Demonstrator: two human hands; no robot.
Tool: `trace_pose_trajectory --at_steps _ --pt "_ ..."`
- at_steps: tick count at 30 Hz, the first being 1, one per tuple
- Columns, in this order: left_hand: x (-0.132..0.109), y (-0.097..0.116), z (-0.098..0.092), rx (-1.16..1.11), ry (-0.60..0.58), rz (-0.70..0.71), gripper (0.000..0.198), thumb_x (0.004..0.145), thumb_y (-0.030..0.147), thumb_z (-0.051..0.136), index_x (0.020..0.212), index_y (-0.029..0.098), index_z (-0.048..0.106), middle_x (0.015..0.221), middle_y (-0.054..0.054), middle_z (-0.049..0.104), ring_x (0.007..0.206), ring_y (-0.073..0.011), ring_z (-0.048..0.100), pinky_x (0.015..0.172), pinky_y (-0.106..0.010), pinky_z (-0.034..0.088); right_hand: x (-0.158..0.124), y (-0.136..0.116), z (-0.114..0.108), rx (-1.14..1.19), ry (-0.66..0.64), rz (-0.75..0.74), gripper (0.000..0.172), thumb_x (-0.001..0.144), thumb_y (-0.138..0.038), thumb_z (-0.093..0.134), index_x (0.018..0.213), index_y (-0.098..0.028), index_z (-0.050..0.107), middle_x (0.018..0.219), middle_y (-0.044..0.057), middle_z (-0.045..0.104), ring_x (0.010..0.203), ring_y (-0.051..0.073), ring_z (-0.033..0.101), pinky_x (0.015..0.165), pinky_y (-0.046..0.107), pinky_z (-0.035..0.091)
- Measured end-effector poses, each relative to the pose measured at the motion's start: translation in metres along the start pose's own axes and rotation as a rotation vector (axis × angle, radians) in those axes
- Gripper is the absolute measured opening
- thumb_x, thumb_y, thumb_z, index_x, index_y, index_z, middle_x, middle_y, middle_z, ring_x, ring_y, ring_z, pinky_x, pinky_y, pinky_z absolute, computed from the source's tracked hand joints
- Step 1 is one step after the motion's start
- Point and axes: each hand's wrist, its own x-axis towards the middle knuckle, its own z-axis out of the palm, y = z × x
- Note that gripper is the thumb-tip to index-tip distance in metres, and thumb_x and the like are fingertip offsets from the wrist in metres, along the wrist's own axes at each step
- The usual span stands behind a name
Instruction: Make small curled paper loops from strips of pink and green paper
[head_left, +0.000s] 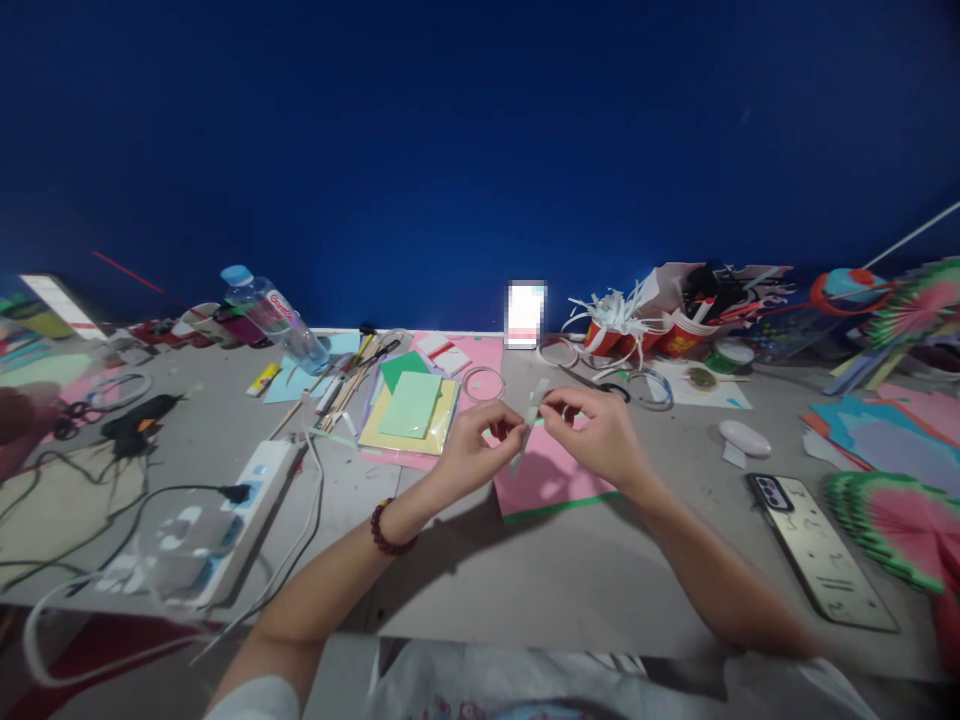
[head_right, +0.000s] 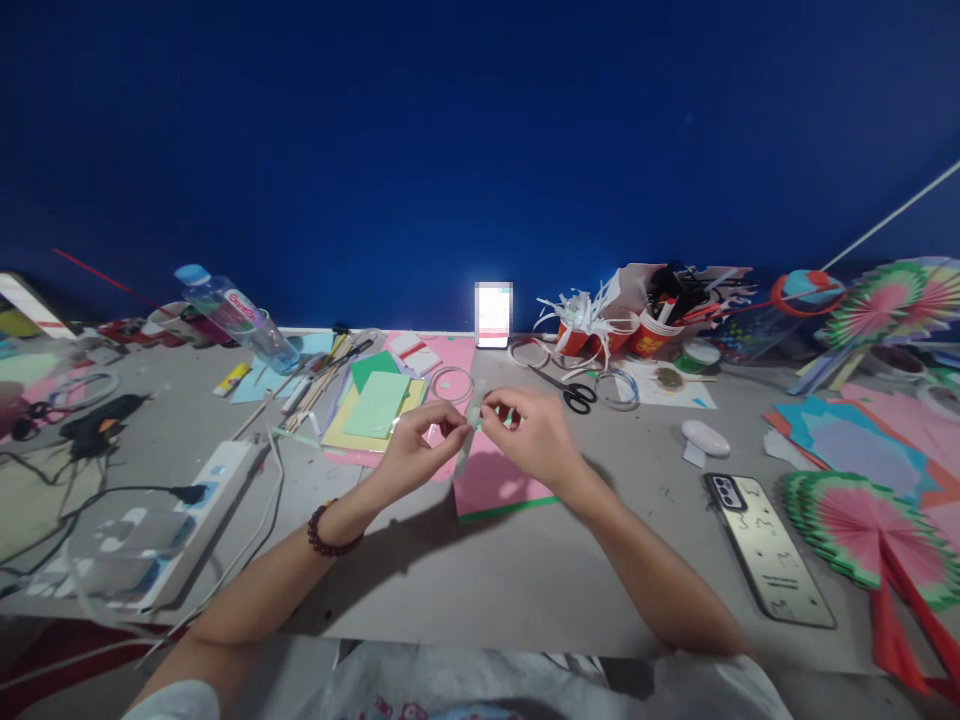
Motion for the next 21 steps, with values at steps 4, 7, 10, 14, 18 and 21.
trace_pose_trajectory --at_steps 4,7,10,14,18,21 --pt "0.002 0.001 -0.001 -0.098 -0.003 -0.076 0.017 0.081 0.024 0.059 0.066 0.016 0.059 0.063 0.0 0.057 0.062 -0.0112 0.05 0.061 -0.023 0.04 0.003 0.002 -0.003 0.176 -0.085 0.118 0.019 0.084 -0.026 0.053 0.075 -0.018 0.067 0.067 0.002 0.067 0.061 0.013 0.058 0.056 0.024 0.044" --pt "0.004 0.001 -0.002 -0.154 -0.012 -0.134 0.02 0.08 0.029 0.061 0.065 0.016 0.059 0.062 0.0 0.057 0.062 -0.0113 0.05 0.061 -0.024 0.041 0.005 0.004 -0.005 0.302 -0.168 0.195 0.023 0.085 -0.034 0.054 0.077 -0.018 0.068 0.071 0.003 0.069 0.062 0.014 0.058 0.056 0.025 0.045" --pt "0.004 0.0 -0.003 -0.171 -0.028 -0.15 0.02 0.08 0.031 0.061 0.066 0.016 0.06 0.063 0.0 0.058 0.063 -0.0117 0.052 0.061 -0.024 0.042 0.005 0.007 -0.004 0.342 -0.192 0.242 0.019 0.081 -0.034 0.059 0.076 -0.018 0.068 0.071 0.003 0.068 0.063 0.014 0.057 0.056 0.026 0.045" --pt "0.003 0.0 -0.003 -0.163 -0.1 -0.184 0.019 0.082 0.031 0.059 0.071 0.016 0.063 0.07 -0.003 0.063 0.068 -0.0131 0.055 0.061 -0.024 0.041 0.006 0.011 -0.003 0.376 -0.154 0.26 0.018 0.08 -0.034 0.062 0.075 -0.018 0.067 0.069 0.002 0.065 0.061 0.013 0.055 0.055 0.025 0.044" --pt "0.003 0.002 -0.004 -0.146 -0.237 -0.181 0.018 0.083 0.027 0.057 0.071 0.015 0.064 0.073 -0.003 0.064 0.07 -0.0133 0.056 0.064 -0.024 0.042 0.008 0.019 -0.005 0.429 -0.089 0.289 0.023 0.08 -0.039 0.064 0.074 -0.017 0.065 0.066 0.001 0.063 0.058 0.012 0.054 0.051 0.024 0.043" --pt "0.002 0.005 -0.004 -0.175 -0.312 -0.174 0.018 0.082 0.025 0.057 0.067 0.015 0.062 0.071 -0.003 0.062 0.069 -0.0131 0.055 0.066 -0.025 0.042 0.01 0.024 -0.007 0.476 -0.056 0.329 0.025 0.078 -0.042 0.065 0.075 -0.017 0.065 0.063 0.001 0.062 0.054 0.011 0.053 0.048 0.023 0.043"
